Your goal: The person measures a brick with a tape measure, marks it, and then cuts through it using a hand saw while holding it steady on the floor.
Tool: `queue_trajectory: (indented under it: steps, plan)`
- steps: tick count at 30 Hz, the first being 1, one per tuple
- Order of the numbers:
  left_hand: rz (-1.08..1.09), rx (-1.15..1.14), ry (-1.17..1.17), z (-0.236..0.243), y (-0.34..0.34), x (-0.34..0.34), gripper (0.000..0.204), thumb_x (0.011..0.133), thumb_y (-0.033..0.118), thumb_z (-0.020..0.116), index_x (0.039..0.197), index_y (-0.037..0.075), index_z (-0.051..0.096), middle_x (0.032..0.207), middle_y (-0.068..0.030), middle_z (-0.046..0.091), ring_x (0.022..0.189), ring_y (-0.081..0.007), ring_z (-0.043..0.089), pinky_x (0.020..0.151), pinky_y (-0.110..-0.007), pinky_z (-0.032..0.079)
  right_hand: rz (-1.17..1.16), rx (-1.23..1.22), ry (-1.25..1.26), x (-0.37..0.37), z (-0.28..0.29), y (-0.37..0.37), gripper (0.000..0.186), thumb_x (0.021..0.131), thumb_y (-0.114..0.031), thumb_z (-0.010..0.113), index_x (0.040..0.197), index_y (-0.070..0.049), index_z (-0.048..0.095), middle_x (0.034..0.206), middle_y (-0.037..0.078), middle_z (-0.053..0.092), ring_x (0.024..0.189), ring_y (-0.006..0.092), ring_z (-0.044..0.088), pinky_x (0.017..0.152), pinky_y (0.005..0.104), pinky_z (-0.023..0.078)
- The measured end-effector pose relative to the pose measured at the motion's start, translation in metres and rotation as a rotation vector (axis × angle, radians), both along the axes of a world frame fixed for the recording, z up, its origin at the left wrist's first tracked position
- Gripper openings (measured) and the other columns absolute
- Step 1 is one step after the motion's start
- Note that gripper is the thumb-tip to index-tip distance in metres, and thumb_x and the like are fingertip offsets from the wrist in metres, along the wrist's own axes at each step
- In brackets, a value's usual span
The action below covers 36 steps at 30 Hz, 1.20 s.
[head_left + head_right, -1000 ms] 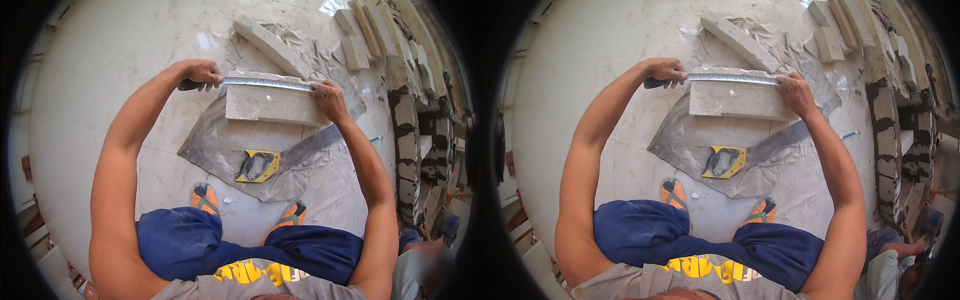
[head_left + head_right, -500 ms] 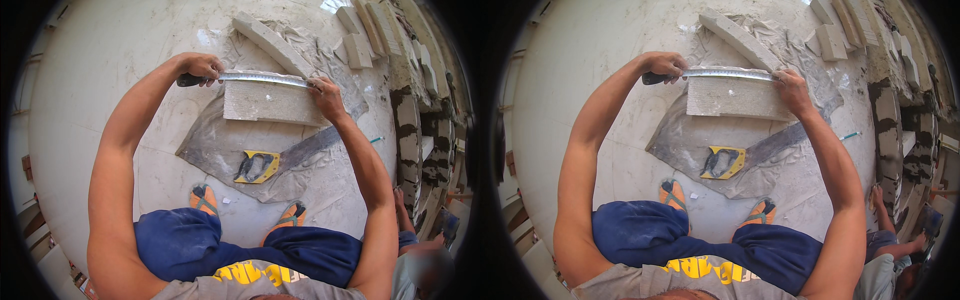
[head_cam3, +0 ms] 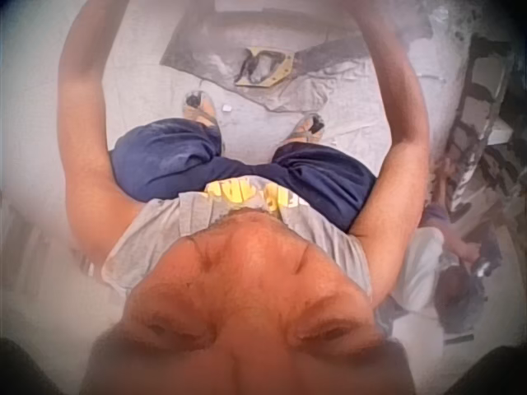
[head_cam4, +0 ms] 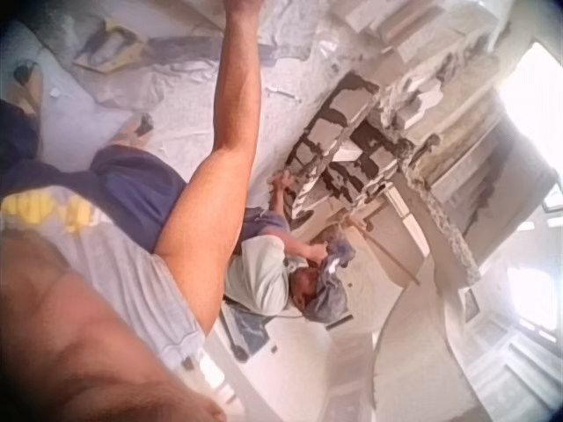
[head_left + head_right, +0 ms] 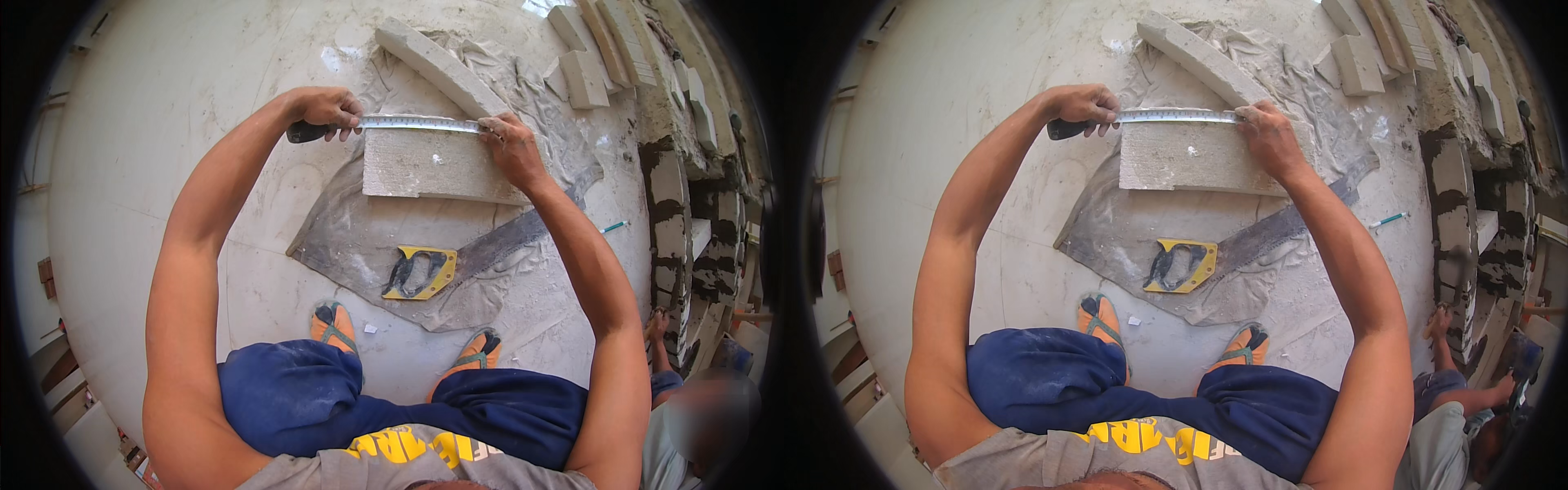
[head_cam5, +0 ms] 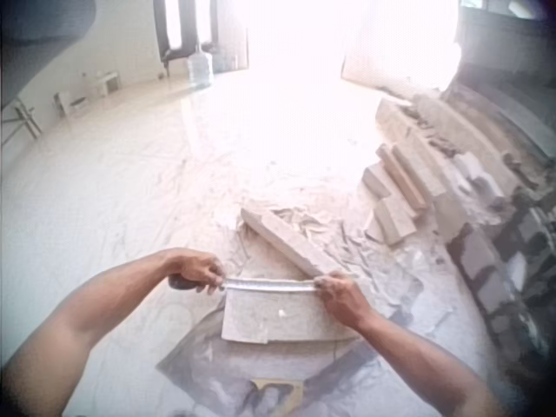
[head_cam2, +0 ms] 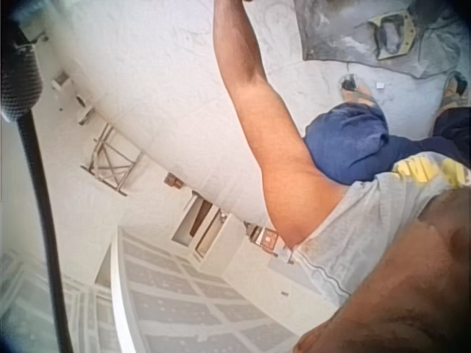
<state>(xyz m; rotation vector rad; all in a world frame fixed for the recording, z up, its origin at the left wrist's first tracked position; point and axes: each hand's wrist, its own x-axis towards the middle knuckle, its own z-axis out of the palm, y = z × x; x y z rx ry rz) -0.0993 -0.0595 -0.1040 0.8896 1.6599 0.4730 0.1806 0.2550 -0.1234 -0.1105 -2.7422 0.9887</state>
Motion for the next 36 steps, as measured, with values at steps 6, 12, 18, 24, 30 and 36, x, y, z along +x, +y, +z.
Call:
queue_trajectory:
  steps: [6,12,18,24,30,36]
  plan:
    - [0.007,-0.006,0.0,0.002,0.008,0.002,0.02,0.103,0.016,0.066,0.106,-0.001,0.076,0.077,-0.0048,0.072,0.062,-0.0145,0.066,0.06,-0.032,0.056,-0.012,0.038,0.012,0.006,0.001,0.004,0.03,0.094,-0.002,0.077,0.124,0.0,0.077,0.115,0.022,0.074,0.105,0.0389,0.075,0.094,0.0438,0.059]
    - [0.008,-0.018,0.037,0.007,0.009,0.003,0.02,0.102,0.014,0.066,0.105,-0.002,0.077,0.076,-0.0048,0.072,0.061,-0.0141,0.066,0.059,-0.031,0.054,-0.005,0.148,-0.007,0.005,0.002,0.004,0.022,0.098,-0.008,0.072,0.117,0.002,0.074,0.111,0.024,0.073,0.102,0.0426,0.074,0.09,0.0487,0.058]
    - [0.019,-0.003,0.03,0.002,0.013,0.002,0.02,0.102,0.014,0.066,0.104,-0.002,0.077,0.073,-0.0041,0.07,0.057,-0.0134,0.064,0.058,-0.031,0.054,0.01,0.224,0.028,-0.002,-0.008,0.012,0.018,0.101,-0.011,0.065,0.111,0.003,0.071,0.107,0.026,0.072,0.101,0.0448,0.073,0.088,0.0519,0.057]
    - [0.051,-0.009,-0.005,0.001,0.007,0.003,0.019,0.101,0.013,0.066,0.103,-0.002,0.078,0.073,-0.0039,0.07,0.058,-0.013,0.064,0.058,-0.031,0.053,0.042,0.185,-0.045,-0.005,-0.001,0.008,0.014,0.099,-0.007,0.064,0.104,0.003,0.072,0.108,0.027,0.072,0.102,0.0461,0.072,0.089,0.0516,0.057]
    - [0.055,-0.012,-0.047,0.0,-0.001,0.023,0.019,0.1,0.012,0.066,0.103,-0.002,0.078,0.073,-0.0032,0.07,0.059,-0.0126,0.064,0.058,-0.029,0.053,0.099,0.224,-0.12,0.002,0.005,0.01,0.013,0.097,-0.004,0.064,0.098,0.004,0.074,0.105,0.027,0.072,0.101,0.0462,0.073,0.089,0.0513,0.058]
    - [0.052,0.001,-0.083,0.001,-0.022,0.064,0.017,0.1,0.011,0.066,0.094,-0.001,0.076,0.073,-0.0031,0.069,0.06,-0.0118,0.064,0.059,-0.029,0.053,0.098,0.156,-0.126,0.052,0.01,-0.016,0.012,0.095,-0.001,0.064,0.098,0.006,0.073,0.103,0.027,0.073,0.097,0.0454,0.075,0.087,0.0502,0.059]
